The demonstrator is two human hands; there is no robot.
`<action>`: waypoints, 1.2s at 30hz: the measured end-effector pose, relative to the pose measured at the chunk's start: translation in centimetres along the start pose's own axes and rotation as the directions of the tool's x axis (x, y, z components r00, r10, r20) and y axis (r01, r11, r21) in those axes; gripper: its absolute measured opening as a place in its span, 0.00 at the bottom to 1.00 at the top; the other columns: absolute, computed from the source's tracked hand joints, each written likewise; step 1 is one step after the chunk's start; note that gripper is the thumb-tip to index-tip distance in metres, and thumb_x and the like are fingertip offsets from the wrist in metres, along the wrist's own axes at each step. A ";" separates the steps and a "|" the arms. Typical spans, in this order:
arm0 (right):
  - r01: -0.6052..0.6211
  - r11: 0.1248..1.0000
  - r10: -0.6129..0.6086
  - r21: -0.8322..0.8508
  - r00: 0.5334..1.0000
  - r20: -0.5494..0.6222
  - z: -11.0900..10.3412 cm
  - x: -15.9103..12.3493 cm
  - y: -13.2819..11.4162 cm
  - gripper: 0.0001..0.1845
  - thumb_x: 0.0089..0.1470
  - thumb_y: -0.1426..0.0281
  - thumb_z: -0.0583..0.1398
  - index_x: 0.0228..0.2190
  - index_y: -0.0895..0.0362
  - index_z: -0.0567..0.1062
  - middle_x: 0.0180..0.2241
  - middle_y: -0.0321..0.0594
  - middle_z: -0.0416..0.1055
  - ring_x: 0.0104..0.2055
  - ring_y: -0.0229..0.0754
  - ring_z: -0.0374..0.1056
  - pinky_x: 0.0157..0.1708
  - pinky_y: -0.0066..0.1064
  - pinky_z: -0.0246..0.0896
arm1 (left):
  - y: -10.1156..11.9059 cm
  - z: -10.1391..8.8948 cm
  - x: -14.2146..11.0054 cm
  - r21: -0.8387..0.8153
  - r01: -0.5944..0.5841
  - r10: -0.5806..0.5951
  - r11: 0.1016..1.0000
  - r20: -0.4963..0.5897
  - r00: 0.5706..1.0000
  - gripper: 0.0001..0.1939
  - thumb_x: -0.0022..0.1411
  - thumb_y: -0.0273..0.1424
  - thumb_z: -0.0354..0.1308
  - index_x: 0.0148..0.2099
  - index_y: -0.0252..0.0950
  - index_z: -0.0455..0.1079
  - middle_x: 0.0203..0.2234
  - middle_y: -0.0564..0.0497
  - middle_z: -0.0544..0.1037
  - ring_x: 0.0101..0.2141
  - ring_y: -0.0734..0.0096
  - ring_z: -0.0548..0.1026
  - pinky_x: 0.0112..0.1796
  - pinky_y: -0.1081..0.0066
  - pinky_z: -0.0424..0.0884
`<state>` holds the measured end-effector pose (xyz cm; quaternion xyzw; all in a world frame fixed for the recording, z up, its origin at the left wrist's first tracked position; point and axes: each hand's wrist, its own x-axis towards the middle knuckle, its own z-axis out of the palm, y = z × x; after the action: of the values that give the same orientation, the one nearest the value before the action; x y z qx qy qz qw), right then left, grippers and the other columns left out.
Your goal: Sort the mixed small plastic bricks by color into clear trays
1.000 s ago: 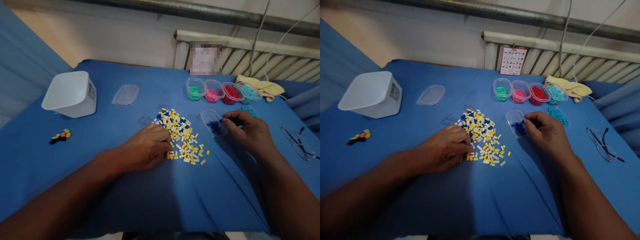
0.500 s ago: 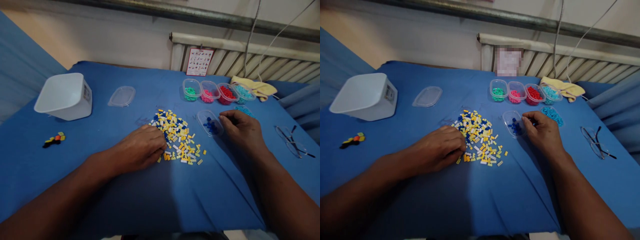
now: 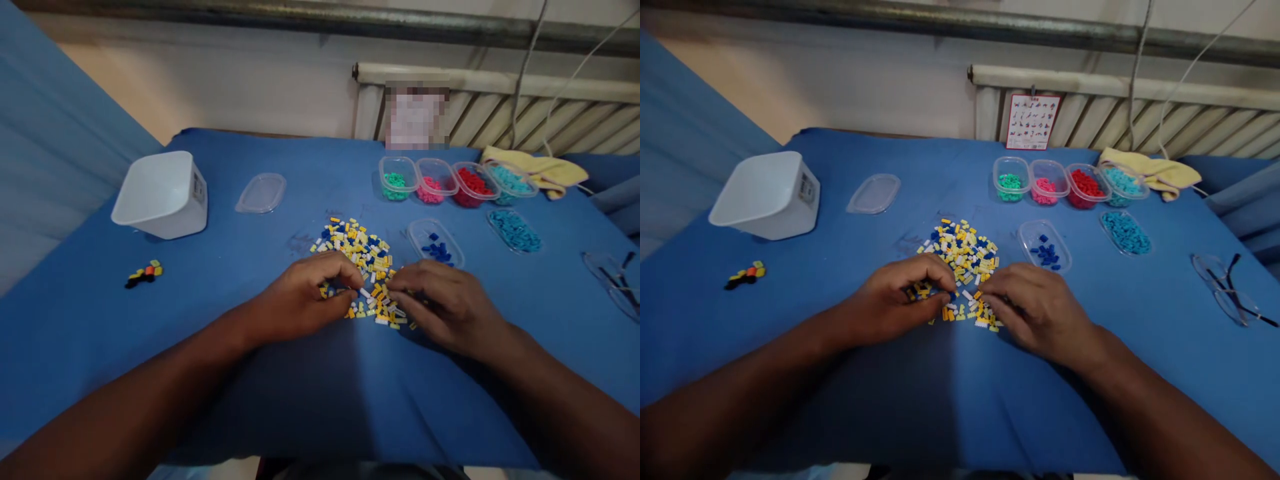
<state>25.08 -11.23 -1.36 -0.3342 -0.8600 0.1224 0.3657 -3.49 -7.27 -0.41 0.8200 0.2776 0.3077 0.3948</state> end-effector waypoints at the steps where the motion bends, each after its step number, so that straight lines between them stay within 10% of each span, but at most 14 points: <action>1: 0.024 0.999 -0.025 0.021 1.000 0.010 0.3 0.1 -0.5 0.06 0.73 0.72 0.66 0.50 0.54 0.80 0.42 0.41 0.86 0.42 0.42 0.82 0.44 0.34 0.77 | 0.3 0.5 0.0 -0.070 0.033 -0.035 0.997 -0.025 0.999 0.04 0.73 0.26 0.65 0.48 0.35 0.78 0.41 0.49 0.83 0.42 0.71 0.81 0.46 0.70 0.76; 11: 0.061 0.998 -0.061 -0.003 0.998 -0.036 1.5 0.5 -1.6 0.06 0.73 0.71 0.68 0.48 0.55 0.78 0.40 0.39 0.85 0.39 0.41 0.81 0.42 0.33 0.75 | 1.0 2.4 -0.2 -0.373 0.179 -0.202 0.910 -0.023 0.979 0.06 0.73 0.30 0.68 0.48 0.33 0.79 0.37 0.50 0.82 0.34 0.76 0.77 0.36 0.75 0.74; 16: 0.046 0.998 -0.046 -0.031 0.999 -0.020 1.1 0.2 -1.0 0.06 0.73 0.73 0.66 0.50 0.55 0.79 0.42 0.41 0.86 0.41 0.42 0.82 0.44 0.34 0.77 | -0.7 1.1 -0.1 0.105 -0.114 0.126 0.988 -0.117 0.985 0.03 0.76 0.27 0.66 0.49 0.33 0.79 0.41 0.48 0.85 0.42 0.70 0.82 0.46 0.67 0.77; 21: -0.080 0.984 0.074 -0.156 0.996 -0.042 -0.9 -0.1 0.9 0.06 0.74 0.70 0.65 0.50 0.52 0.82 0.40 0.41 0.86 0.38 0.45 0.82 0.39 0.37 0.77 | -2.8 -0.3 -0.1 0.598 -0.113 0.197 0.793 -0.077 0.977 0.06 0.78 0.28 0.62 0.49 0.36 0.81 0.43 0.47 0.85 0.44 0.63 0.80 0.47 0.60 0.72; 36: -0.399 0.829 0.351 -0.391 0.917 -0.192 -3.4 -2.6 7.6 0.17 0.72 0.59 0.63 0.49 0.56 0.87 0.40 0.47 0.87 0.37 0.50 0.82 0.37 0.39 0.76 | -2.8 0.1 0.0 0.685 -0.185 0.171 0.705 0.090 0.981 0.10 0.81 0.32 0.58 0.45 0.36 0.78 0.43 0.48 0.83 0.44 0.59 0.79 0.46 0.57 0.65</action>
<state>32.53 -7.37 -3.87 -0.5740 -0.7614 -0.0160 0.3009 -4.08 -5.82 -2.76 0.9336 0.2878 0.2110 0.0325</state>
